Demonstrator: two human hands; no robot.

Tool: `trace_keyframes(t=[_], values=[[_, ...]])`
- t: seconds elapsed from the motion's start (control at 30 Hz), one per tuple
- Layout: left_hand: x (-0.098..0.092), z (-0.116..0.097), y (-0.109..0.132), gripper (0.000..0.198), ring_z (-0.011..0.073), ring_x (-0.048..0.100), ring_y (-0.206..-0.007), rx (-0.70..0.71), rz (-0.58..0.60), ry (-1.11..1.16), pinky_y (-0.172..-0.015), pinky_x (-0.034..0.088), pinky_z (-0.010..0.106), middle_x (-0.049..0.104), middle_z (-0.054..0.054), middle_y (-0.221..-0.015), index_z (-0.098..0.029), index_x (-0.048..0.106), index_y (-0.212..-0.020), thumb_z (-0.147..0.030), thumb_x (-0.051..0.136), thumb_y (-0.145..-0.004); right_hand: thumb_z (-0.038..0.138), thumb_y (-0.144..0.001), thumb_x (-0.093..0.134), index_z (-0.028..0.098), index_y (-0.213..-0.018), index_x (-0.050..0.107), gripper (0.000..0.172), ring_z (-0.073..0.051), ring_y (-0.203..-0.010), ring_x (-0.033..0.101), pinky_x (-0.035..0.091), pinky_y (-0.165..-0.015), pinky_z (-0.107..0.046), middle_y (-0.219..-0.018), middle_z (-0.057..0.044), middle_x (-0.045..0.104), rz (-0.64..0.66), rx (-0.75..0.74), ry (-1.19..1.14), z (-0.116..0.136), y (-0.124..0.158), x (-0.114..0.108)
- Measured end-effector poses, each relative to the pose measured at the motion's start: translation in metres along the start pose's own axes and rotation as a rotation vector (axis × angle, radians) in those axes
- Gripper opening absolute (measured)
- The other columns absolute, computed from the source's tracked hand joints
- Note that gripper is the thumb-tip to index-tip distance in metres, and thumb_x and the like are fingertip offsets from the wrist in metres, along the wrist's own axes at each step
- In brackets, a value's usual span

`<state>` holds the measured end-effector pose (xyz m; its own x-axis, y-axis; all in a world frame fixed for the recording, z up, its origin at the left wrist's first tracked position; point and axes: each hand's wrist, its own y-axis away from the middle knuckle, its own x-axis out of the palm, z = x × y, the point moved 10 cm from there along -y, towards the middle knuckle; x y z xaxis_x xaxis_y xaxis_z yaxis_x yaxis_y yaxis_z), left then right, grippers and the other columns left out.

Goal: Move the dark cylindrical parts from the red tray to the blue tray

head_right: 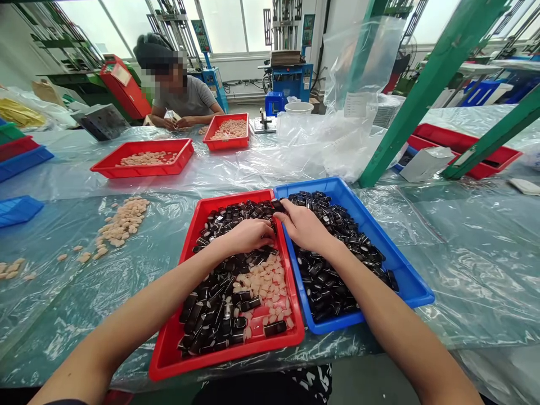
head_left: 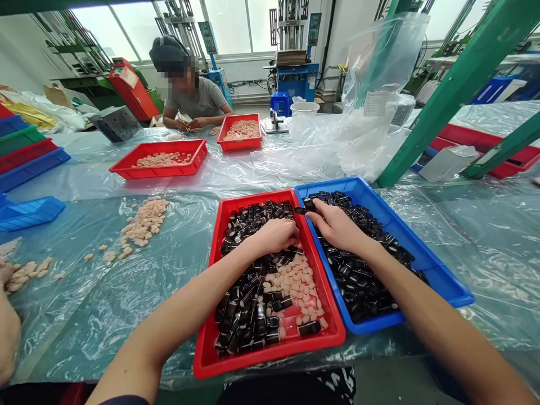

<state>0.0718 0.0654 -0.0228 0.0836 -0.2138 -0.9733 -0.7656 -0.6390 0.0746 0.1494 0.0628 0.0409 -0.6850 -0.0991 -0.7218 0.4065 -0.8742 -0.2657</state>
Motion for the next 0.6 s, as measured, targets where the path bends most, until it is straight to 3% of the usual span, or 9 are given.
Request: trace_keyframes(t=[0.33,0.5,0.6], values=[[-0.003,-0.007,-0.001,0.016,0.0240,0.068,-0.086,-0.048,-0.065,-0.021,-0.074,0.053,0.032,0.069,0.012,-0.094,-0.013,0.066,-0.082,-0.016,0.052,-0.088,0.033,-0.097,0.040,0.023,-0.078,0.037,0.021,-0.014,-0.054,0.040,0.028,-0.055,-0.027,-0.063,0.002,0.048,-0.007,0.000,-0.007,0.001,0.000,-0.001],[-0.030,0.000,0.004,0.012,0.0187,0.065,-0.080,-0.083,-0.222,0.073,-0.073,0.050,0.029,0.069,0.006,-0.087,-0.014,0.063,-0.089,-0.018,0.052,-0.089,0.032,-0.097,0.040,0.023,-0.078,0.036,0.021,-0.014,-0.053,0.039,0.027,-0.055,-0.026,-0.062,0.003,0.047,-0.021,-0.005,-0.016,0.000,0.000,-0.002],[-0.054,0.012,0.011,0.018,0.0143,0.060,-0.071,-0.136,-0.386,0.248,-0.065,0.047,0.025,0.067,0.004,-0.083,-0.014,0.061,-0.094,-0.024,0.047,-0.094,0.031,-0.098,0.041,0.023,-0.080,0.037,0.020,-0.014,-0.054,0.040,0.027,-0.055,-0.026,-0.062,0.004,0.047,-0.012,0.000,-0.022,-0.002,-0.001,-0.001]])
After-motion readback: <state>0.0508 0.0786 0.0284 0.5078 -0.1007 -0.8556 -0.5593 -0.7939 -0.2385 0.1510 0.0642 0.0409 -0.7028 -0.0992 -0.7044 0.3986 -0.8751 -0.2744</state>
